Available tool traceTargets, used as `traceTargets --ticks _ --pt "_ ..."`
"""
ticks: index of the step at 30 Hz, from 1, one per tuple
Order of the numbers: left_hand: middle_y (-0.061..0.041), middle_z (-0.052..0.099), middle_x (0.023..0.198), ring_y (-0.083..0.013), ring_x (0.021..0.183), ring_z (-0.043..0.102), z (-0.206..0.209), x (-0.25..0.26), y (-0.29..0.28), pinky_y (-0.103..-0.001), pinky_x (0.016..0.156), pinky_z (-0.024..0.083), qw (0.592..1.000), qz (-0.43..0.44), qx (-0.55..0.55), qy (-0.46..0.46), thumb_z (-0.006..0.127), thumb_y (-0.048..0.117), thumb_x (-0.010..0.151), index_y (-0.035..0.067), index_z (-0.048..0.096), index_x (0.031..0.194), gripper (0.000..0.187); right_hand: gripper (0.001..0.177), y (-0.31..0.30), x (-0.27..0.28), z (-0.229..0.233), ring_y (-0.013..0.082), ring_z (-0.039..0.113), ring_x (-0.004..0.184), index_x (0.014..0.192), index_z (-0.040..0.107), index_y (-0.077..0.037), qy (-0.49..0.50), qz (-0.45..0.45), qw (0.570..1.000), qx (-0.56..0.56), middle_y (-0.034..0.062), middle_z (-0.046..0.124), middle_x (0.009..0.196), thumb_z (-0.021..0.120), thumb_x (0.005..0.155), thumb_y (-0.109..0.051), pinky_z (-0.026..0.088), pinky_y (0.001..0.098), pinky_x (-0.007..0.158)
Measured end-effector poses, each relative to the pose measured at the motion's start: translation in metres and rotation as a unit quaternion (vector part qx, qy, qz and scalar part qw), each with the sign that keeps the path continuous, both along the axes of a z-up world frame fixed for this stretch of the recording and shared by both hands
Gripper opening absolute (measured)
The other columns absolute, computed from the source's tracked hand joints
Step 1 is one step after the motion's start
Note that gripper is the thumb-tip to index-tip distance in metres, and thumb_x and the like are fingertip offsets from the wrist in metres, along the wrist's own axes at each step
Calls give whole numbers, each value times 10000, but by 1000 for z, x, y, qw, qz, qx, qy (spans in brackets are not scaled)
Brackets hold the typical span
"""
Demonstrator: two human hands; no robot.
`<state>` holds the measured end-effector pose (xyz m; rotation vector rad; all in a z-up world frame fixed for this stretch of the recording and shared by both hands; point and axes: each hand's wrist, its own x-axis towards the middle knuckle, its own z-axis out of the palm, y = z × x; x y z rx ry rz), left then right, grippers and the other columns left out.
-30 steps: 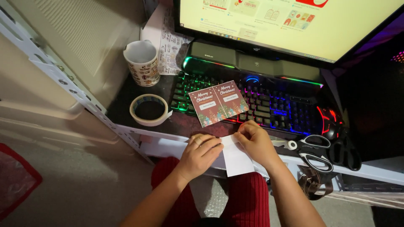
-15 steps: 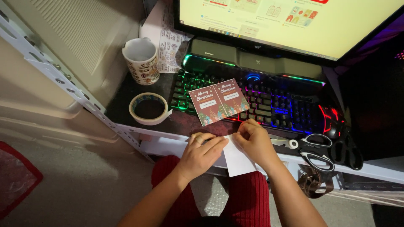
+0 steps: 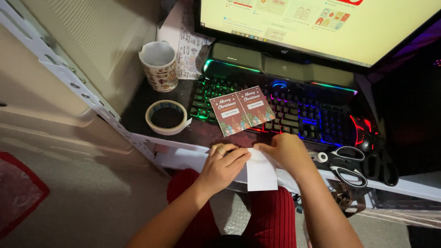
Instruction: The person uses scissors to cut out printed Christmas cards from a sheet and then cuts and folds a small piece of white paper at a desk.
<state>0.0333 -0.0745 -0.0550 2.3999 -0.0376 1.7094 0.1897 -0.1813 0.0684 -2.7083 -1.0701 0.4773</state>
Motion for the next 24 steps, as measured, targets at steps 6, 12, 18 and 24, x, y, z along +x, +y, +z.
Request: traceTargets --ticks 6,12,18,24 --pt "13 728 1105 -220 1026 647 -1 1 -1 -374 903 500 1000 4 -15 8 688 127 962 161 766 1054 125 273 -36 22 -23 321 753 750 873 772 -85 61 -41 990 121 128 771 743 783 863 -358 553 409 706" --pt "28 717 916 -241 867 678 27 1 -16 -345 789 515 972 -88 -217 36 727 64 900 150 729 983 119 636 -88 20 -28 268 594 1161 1317 670 -34 275 125 880 366 124 621 1323 626 737 223 513 458 1020" --pt "-85 761 777 -124 627 678 64 6 -34 -256 562 530 737 -196 -615 201 784 124 868 59 740 965 126 197 -90 -3 -33 171 628 629 785 691 17 347 30 813 466 84 639 669 669 973 -42 572 306 570" --pt "-83 708 825 -114 672 596 90 -12 -56 -235 547 491 665 -318 -649 187 824 56 819 -15 744 1015 224 214 -104 -4 -30 215 664 665 804 759 -5 249 91 847 460 113 704 690 674 970 -110 573 375 635"
